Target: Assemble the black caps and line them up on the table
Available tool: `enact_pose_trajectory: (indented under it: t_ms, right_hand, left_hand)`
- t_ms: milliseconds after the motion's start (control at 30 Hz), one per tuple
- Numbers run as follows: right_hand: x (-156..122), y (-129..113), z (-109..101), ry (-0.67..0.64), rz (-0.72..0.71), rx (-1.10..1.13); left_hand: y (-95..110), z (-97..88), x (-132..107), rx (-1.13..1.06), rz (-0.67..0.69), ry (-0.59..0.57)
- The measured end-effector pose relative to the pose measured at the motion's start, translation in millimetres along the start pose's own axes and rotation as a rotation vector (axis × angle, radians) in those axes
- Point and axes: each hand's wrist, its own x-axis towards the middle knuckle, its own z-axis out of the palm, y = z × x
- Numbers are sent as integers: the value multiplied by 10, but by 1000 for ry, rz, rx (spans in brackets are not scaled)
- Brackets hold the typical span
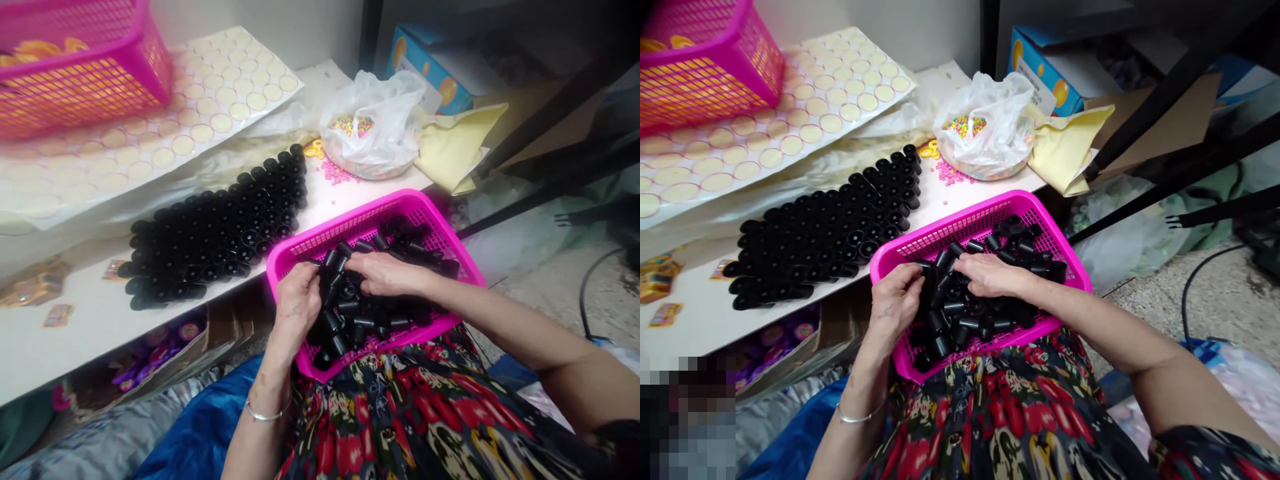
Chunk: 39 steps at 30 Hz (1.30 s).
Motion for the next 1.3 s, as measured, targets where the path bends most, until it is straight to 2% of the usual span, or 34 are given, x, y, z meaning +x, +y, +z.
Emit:
enact_pose_trajectory:
  t_ms: [100, 133, 200, 267, 367, 433, 500, 633, 800, 967, 1033, 1100, 1200, 1300]
  right_hand:
    - [-10, -2, -49, -104, -34, -34]
    - [-32, 20, -116, -85, -28, -6]
    - [-126, 89, -290, 32, 22, 118]
    - [-283, 169, -460, 237, 142, 302]
    - [-559, 242, -566, 470, 274, 591]
    - [-695, 238, -513, 495, 261, 779]
    - [-759, 194, -397, 458, 236, 919]
    - [-729, 50, -182, 386, 229, 1044]
    - [-682, -17, -70, 315, 176, 1029]
    - [-703, 21, -27, 287, 165, 1013]
    - [-704, 18, -32, 281, 175, 1010]
    - [-695, 5, -40, 274, 172, 1002]
    - [-669, -18, -39, 288, 135, 985]
    - [-646, -40, -41, 332, 80, 931]
  left_hand:
    - [-12, 12, 13, -5, -32, -64]
    - [-15, 18, 12, -8, -38, -67]
    - [-14, 23, 8, -2, -46, -56]
    - [8, 19, 10, 47, -34, -70]
    - [107, 13, 43, 255, 58, -241]
    - [209, 30, 84, 421, 139, -414]
    - [310, 75, 130, 551, 173, -553]
    - [421, 187, 193, 719, 169, -647]
    - [400, 223, 187, 634, 88, -615]
    - [287, 244, 117, 334, -120, -382]
    - [251, 252, 86, 262, -112, -341]
    - [242, 251, 54, 258, -72, -354]
    - [283, 239, 7, 273, -46, -361]
    - [356, 226, -28, 173, -56, -298]
